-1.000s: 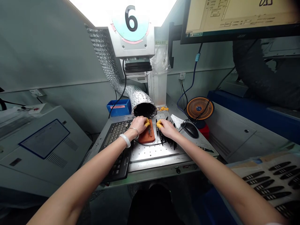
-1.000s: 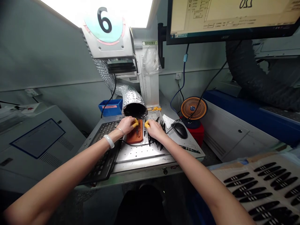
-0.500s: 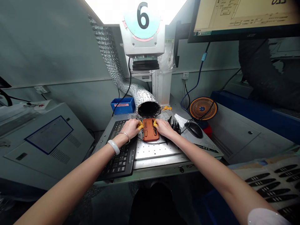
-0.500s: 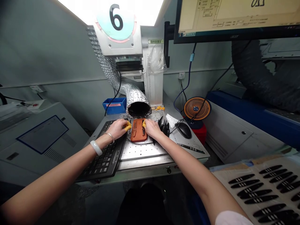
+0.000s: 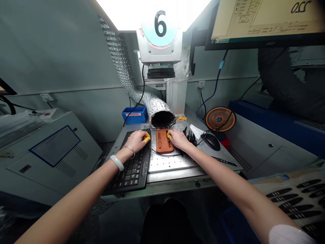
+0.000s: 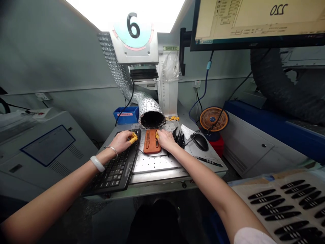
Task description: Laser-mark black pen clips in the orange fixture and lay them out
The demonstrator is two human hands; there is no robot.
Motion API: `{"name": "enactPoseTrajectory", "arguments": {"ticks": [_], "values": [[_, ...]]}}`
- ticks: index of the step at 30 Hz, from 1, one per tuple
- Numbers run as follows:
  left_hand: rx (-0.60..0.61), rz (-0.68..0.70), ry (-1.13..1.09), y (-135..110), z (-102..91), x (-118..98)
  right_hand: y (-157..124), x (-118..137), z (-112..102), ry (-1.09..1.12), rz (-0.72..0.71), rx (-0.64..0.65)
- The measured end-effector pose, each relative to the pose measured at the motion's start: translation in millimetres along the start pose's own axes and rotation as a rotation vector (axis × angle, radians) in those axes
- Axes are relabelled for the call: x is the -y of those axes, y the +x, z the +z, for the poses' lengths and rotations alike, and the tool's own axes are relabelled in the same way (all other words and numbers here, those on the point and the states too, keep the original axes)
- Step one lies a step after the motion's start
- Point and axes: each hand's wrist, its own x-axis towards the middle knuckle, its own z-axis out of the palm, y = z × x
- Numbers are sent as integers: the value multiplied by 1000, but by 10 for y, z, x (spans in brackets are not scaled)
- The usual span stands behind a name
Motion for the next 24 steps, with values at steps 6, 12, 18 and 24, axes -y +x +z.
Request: {"name": "enactPoseTrajectory", "arguments": {"ticks": [6, 12, 18, 24], "values": [[-48, -82, 8, -70, -80, 284, -64, -14, -62, 33, -12, 64], [-11, -108, 2, -32, -2, 401, -142, 50, -130, 61, 8, -10], [42, -52, 59, 52, 35, 312, -340, 0, -241, 127, -15, -120], [-14, 23, 85, 25, -61, 106, -492, -128, -390, 221, 0, -179]]}}
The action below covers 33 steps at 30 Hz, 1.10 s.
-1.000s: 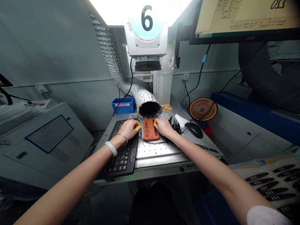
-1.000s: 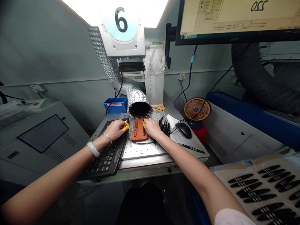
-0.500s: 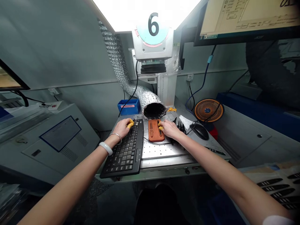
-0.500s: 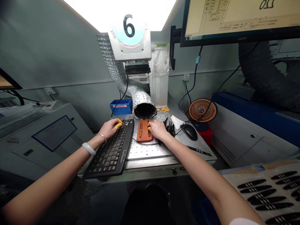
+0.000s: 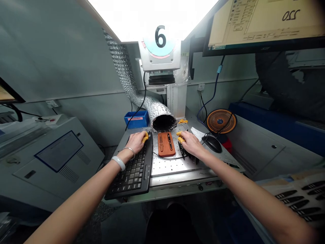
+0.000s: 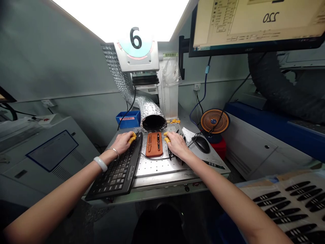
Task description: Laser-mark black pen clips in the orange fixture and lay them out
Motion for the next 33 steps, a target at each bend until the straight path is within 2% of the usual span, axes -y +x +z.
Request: {"name": "enactPoseTrajectory", "arguments": {"ticks": [3, 5, 8, 11, 18, 27, 31, 33], "values": [[-39, 115, -1, -196, -149, -357, -99, 37, -106, 186, 14, -35], [-80, 267, 11, -402, -259, -652, -209, 108, -194, 340, 31, -30], [-235, 493, 117, -737, -397, -1033, -429, 251, -360, 571, 26, 0], [-354, 599, 156, -978, -510, -1259, -658, 391, -555, 705, -2, 0], [-476, 691, 209, -1142, -751, -1490, -990, 607, -901, 696, -19, -55], [-550, 771, 261, -1331, -899, -1672, -1238, 772, -1074, 512, -61, -127], [-533, 876, 166, -1422, -949, -1754, -1416, 755, -1162, 438, -32, -153], [-519, 957, 49, -1472, -924, -1736, -1585, 689, -1266, 388, 19, -170]]}}
